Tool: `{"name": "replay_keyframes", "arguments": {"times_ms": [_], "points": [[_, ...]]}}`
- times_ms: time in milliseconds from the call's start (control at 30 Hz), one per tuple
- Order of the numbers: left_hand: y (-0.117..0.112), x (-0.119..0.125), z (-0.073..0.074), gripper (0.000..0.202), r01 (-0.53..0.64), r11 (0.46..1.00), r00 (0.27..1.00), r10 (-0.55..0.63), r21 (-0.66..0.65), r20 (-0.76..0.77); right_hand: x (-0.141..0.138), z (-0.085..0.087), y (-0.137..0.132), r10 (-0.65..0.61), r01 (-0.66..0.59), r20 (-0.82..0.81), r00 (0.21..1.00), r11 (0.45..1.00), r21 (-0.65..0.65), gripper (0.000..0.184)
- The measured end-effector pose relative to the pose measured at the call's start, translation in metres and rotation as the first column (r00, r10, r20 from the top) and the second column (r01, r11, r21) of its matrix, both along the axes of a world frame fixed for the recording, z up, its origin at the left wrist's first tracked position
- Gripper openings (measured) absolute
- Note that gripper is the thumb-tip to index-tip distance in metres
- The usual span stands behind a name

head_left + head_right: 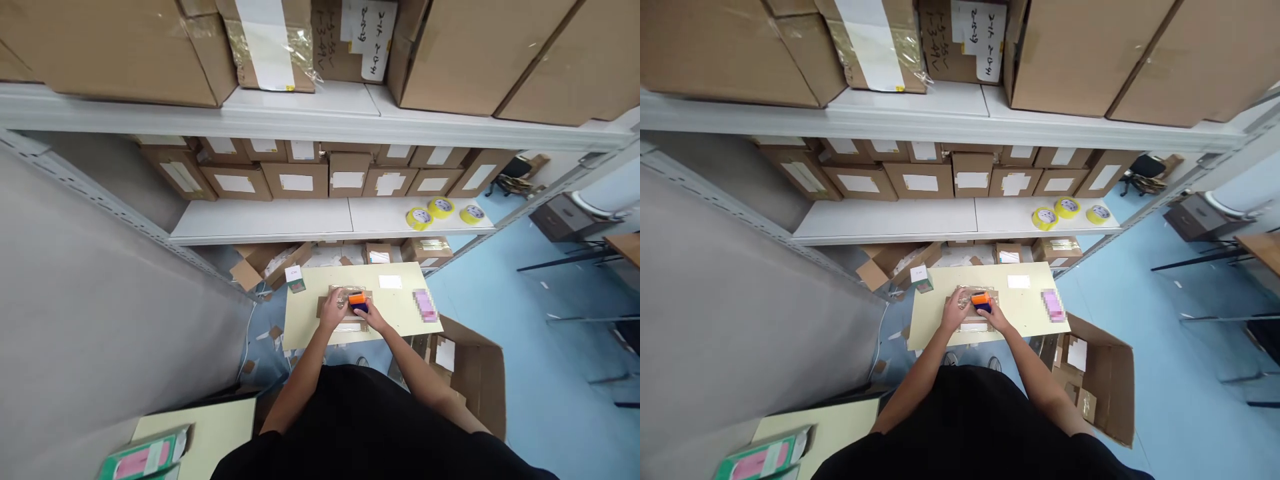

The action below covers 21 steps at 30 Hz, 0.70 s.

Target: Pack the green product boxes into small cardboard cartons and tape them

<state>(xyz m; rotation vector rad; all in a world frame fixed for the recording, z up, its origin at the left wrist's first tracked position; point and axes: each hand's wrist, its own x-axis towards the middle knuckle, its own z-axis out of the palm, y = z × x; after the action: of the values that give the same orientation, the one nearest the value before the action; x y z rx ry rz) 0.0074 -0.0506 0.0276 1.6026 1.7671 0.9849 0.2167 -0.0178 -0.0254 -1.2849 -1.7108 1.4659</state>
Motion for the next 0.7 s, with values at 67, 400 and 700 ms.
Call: {"name": "replay_keyframes", "arguments": {"times_ms": [67,400,700], "points": [[0.000,-0.009,0.007,0.034,0.028,0.999,1.000,-0.028,0.028,-0.008,-0.001,0.005,0.001,0.003,-0.003,0.013,1.000,1.000,0.008,0.062],[0.013,-0.073,0.032,0.026,-0.064,0.998,0.987,0.068,-0.026,0.147,0.000,0.034,0.009,0.104,-0.110,0.234,0.967,0.994,0.013,0.063],[0.022,-0.103,-0.031,0.019,-0.071,0.962,0.943,0.151,-0.265,0.296,-0.003,0.063,0.032,0.060,-0.153,0.565,0.823,0.981,0.120,0.052]]}}
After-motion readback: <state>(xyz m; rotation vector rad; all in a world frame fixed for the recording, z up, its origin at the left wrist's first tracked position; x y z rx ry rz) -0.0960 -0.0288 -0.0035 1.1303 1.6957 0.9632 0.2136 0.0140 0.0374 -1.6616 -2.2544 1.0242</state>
